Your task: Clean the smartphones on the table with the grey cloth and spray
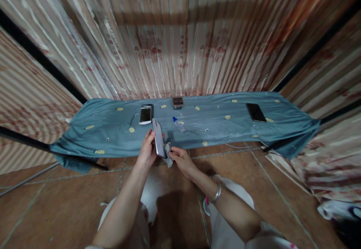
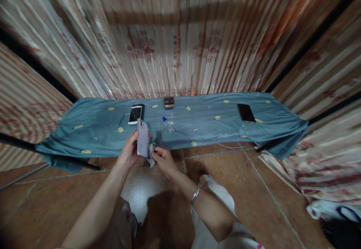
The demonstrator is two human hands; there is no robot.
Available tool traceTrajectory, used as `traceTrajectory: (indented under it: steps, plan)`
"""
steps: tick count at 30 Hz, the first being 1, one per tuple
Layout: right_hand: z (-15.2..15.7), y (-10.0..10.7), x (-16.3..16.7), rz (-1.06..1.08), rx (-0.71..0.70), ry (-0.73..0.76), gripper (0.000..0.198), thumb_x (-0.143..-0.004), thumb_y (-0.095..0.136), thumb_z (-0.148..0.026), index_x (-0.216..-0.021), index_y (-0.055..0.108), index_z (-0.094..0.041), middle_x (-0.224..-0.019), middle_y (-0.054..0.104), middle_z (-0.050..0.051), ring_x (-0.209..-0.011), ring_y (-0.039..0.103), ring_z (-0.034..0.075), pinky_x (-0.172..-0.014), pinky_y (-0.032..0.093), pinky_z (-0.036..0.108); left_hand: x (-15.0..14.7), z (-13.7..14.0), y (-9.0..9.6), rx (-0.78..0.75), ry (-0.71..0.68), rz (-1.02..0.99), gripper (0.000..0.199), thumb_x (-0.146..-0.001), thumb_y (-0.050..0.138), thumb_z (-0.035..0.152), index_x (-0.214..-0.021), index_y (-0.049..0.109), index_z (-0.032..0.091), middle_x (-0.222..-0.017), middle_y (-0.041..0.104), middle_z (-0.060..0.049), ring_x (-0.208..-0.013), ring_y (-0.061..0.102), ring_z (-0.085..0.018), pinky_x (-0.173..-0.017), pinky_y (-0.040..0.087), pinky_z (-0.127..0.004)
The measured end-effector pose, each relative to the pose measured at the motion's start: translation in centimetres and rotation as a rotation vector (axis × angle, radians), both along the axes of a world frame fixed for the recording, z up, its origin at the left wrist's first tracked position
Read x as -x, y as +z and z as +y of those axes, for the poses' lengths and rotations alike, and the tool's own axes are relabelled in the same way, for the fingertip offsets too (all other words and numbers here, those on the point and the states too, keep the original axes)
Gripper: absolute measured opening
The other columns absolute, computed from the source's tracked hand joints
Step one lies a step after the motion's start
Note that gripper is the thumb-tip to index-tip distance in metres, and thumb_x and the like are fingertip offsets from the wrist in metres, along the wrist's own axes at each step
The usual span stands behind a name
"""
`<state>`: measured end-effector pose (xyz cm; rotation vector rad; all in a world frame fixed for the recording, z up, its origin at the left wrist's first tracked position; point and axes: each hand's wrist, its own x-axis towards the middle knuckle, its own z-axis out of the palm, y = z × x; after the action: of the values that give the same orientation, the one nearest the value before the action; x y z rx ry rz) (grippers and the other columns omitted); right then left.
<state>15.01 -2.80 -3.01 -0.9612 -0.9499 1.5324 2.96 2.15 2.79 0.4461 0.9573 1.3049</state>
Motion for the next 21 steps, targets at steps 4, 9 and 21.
traceTrajectory:
  steps: [4,9,21]
  plan:
    - [-0.6,-0.4,0.3,0.038,0.082,0.056,0.013,-0.07,0.067,-0.031,-0.075,0.069,-0.019,-0.068,0.069,-0.002,-0.059,0.059,0.011,-0.059,0.045,0.022,-0.1,0.1,0.2,0.04,0.084,0.052,0.038,-0.086,0.061,0.014,-0.121,0.048,0.025,-0.076,0.07,0.003,-0.069,0.07,-0.013,-0.061,0.053,-0.022]
    - [-1.3,0.3,0.4,0.145,0.165,0.123,0.009,-0.064,0.061,-0.018,-0.07,0.068,-0.018,-0.067,0.07,-0.001,-0.059,0.062,0.013,-0.063,0.049,0.024,-0.3,0.2,-0.5,-0.015,0.13,0.093,0.057,-0.079,0.069,0.011,-0.128,0.043,0.027,-0.077,0.069,0.004,-0.069,0.067,-0.011,-0.063,0.05,-0.02]
    - [-1.1,1.3,-0.5,0.066,0.02,0.118,0.022,-0.064,0.077,-0.033,-0.08,0.07,-0.019,-0.074,0.071,-0.002,-0.067,0.063,0.013,-0.068,0.05,0.026,-0.1,0.4,-2.8,-0.071,0.132,0.206,0.08,-0.068,0.079,0.024,-0.137,0.039,0.026,-0.08,0.065,0.005,-0.07,0.062,-0.009,-0.073,0.047,-0.021]
